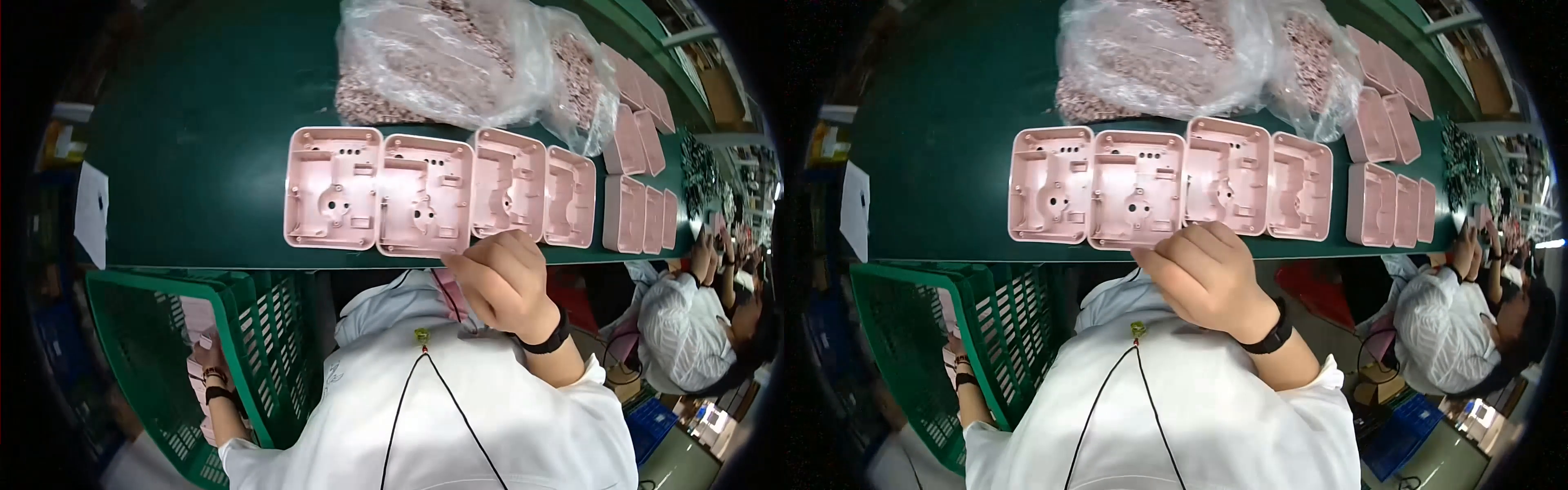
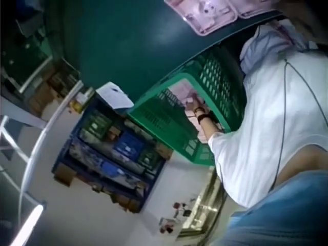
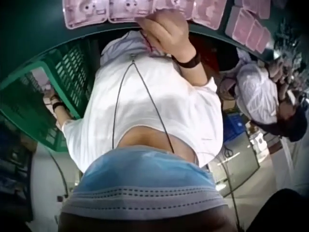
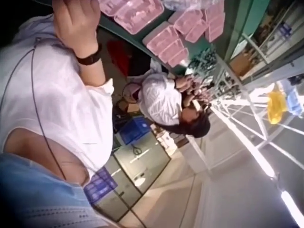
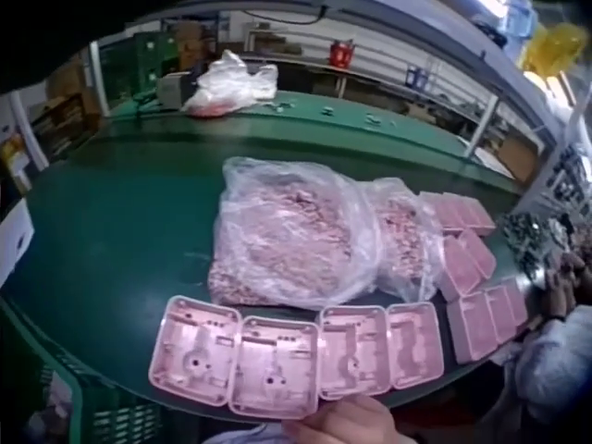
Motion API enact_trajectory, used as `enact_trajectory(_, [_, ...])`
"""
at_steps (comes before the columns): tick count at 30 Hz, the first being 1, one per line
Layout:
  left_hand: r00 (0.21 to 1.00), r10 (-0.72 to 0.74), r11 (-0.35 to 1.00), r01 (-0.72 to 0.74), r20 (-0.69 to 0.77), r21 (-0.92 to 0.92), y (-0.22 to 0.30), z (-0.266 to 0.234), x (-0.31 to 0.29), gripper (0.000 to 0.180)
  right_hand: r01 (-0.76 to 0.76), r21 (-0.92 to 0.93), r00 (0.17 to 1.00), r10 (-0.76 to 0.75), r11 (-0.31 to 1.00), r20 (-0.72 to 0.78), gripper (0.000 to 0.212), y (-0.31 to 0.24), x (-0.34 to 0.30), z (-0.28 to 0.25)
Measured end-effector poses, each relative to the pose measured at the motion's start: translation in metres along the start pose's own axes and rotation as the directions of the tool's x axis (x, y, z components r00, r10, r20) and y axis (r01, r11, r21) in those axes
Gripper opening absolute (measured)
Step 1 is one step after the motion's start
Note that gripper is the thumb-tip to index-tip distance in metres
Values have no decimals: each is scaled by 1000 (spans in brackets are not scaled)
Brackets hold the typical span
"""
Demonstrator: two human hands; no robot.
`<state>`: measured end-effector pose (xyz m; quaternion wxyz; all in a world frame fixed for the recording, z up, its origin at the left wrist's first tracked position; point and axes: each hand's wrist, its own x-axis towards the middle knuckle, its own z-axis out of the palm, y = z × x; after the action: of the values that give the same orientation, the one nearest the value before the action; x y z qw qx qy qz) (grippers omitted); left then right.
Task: The person arranges pink plastic housings on the table, retrieves small pink components from a bag, and presses them into the housings by hand. They then stack the housings together and place them into a green plastic crate.
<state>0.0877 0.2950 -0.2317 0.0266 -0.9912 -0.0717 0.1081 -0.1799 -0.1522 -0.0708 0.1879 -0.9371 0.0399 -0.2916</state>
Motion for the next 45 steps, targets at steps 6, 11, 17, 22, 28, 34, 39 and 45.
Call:
enact_trajectory(6, [981,155,971,-173,-115,-163,59,-57,-34,82,77,72,993,-70,994,-94,28,3,-13,2])
enact_trajectory(11, [957,160,919,-233,-240,-319,111,-102,-55,78,125,110,991,-119,986,-62,27,10,-17,0])
enact_trajectory(17, [910,93,814,-304,-405,-495,15,-174,6,75,143,147,988,-132,979,-82,28,22,-15,-8])
enact_trajectory(22, [792,73,634,-507,-607,-585,49,-242,-19,60,87,168,996,-83,982,-32,29,24,-18,-11])
enact_trajectory(28, [908,284,-36,-311,-308,-950,194,-220,-43,60,87,139,995,-80,986,-54,27,28,-28,-16])
enact_trajectory(34, [959,282,-15,29,23,-999,231,-204,-19,67,-78,29,993,80,997,-91,26,43,-48,-32])
enact_trajectory(39, [987,157,-107,1,-16,-994,212,-187,31,65,-175,13,980,176,984,-98,25,52,-62,-43])
enact_trajectory(45, [947,-43,580,-235,-317,-780,171,-171,69,64,-207,42,968,211,978,-140,19,55,-57,-41])
